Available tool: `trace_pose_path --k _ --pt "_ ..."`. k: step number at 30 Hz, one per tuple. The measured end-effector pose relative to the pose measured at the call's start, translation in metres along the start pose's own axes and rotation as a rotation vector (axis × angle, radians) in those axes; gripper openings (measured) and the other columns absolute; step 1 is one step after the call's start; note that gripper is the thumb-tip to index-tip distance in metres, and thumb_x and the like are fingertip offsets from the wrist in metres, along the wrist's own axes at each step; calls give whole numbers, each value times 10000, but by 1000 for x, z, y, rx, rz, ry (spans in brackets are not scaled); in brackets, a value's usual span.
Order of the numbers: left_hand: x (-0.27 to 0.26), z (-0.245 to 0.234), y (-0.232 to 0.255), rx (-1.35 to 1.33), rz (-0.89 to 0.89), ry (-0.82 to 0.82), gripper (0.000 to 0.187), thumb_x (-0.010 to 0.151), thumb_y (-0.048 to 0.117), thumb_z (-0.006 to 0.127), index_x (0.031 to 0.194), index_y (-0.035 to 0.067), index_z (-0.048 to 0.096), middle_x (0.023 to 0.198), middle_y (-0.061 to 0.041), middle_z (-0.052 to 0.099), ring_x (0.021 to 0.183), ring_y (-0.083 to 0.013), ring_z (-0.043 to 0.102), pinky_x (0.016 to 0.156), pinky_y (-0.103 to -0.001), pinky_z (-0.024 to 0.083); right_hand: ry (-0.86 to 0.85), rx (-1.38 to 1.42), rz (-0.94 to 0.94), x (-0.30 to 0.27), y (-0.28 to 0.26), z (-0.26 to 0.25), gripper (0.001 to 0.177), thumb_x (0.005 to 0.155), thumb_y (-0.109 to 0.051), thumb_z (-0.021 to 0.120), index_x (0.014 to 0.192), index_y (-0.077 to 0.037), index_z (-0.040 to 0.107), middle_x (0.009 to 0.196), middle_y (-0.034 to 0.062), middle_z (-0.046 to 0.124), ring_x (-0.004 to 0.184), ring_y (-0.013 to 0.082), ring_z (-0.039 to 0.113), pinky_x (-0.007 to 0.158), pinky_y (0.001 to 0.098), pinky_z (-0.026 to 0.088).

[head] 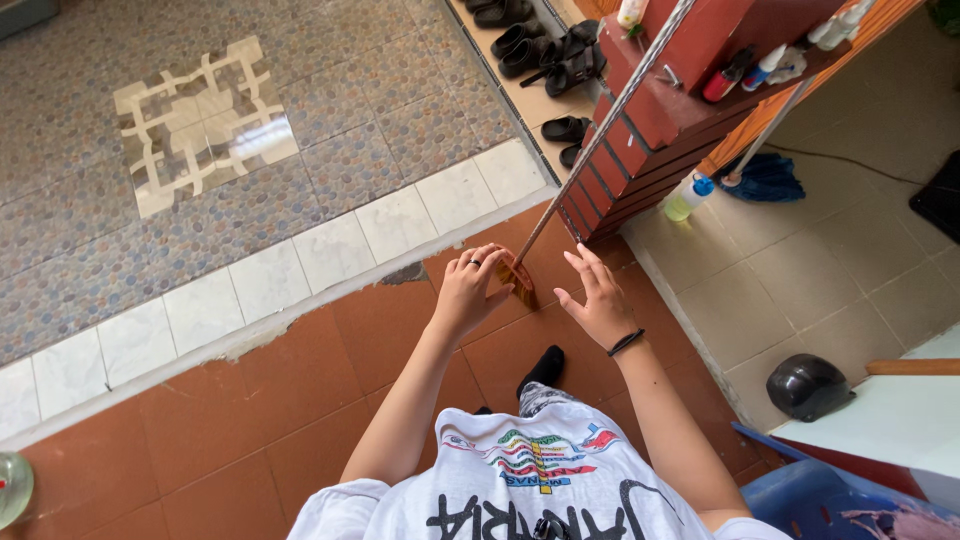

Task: The person attaches a broom head to a metal handle by hand and then secures the joint by wrapping tape around the pole.

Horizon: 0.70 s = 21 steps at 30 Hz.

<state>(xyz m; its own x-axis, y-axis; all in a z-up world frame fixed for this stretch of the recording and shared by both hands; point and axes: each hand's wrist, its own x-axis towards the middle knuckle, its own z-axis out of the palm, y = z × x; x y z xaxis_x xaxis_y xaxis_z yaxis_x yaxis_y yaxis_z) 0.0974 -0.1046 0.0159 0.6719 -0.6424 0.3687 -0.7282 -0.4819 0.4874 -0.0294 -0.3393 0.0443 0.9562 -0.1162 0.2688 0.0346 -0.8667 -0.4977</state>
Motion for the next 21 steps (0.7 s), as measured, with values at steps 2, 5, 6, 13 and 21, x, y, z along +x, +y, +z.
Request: trace_pose_path --k 2,5,6,13,21 --pt "18 8 -3 1 0 0 607 830 355 784 1348 116 579 1388 -99 604 1282 -303 544 1012 -462 433 9 -5 10 14 13 -6 655 922 -359 707 1481 -120 465 1568 181 425 1405 384 456 1110 471 433" --pt "48 26 -10 -3 2 6 585 840 359 782 1330 102 592 1371 -92 610 1273 -302 544 998 -460 436 27 2 15 35 38 -16 647 930 -358 706 1476 -110 465 1569 189 422 1405 396 454 1107 475 431" --pt "57 32 -12 -5 2 11 576 847 361 780 1324 97 596 1364 -89 612 1272 -302 542 995 -460 437 33 6 13 42 47 -19 642 934 -358 704 1474 -107 466 1571 191 421 1407 400 453 1107 475 431" --pt "125 82 -19 -34 -49 16 537 872 361 764 1314 98 612 1341 -64 634 1250 -292 548 990 -458 441 60 31 -7 91 114 -46 623 943 -356 690 1469 -98 477 1561 175 438 1412 391 459 1130 474 426" --pt "178 121 -15 -53 -127 -67 518 885 361 741 1316 109 605 1302 -61 639 1236 -279 551 994 -444 448 67 43 -12 146 180 -74 603 954 -340 686 1460 -75 491 1553 182 446 1408 390 467 1144 467 415"
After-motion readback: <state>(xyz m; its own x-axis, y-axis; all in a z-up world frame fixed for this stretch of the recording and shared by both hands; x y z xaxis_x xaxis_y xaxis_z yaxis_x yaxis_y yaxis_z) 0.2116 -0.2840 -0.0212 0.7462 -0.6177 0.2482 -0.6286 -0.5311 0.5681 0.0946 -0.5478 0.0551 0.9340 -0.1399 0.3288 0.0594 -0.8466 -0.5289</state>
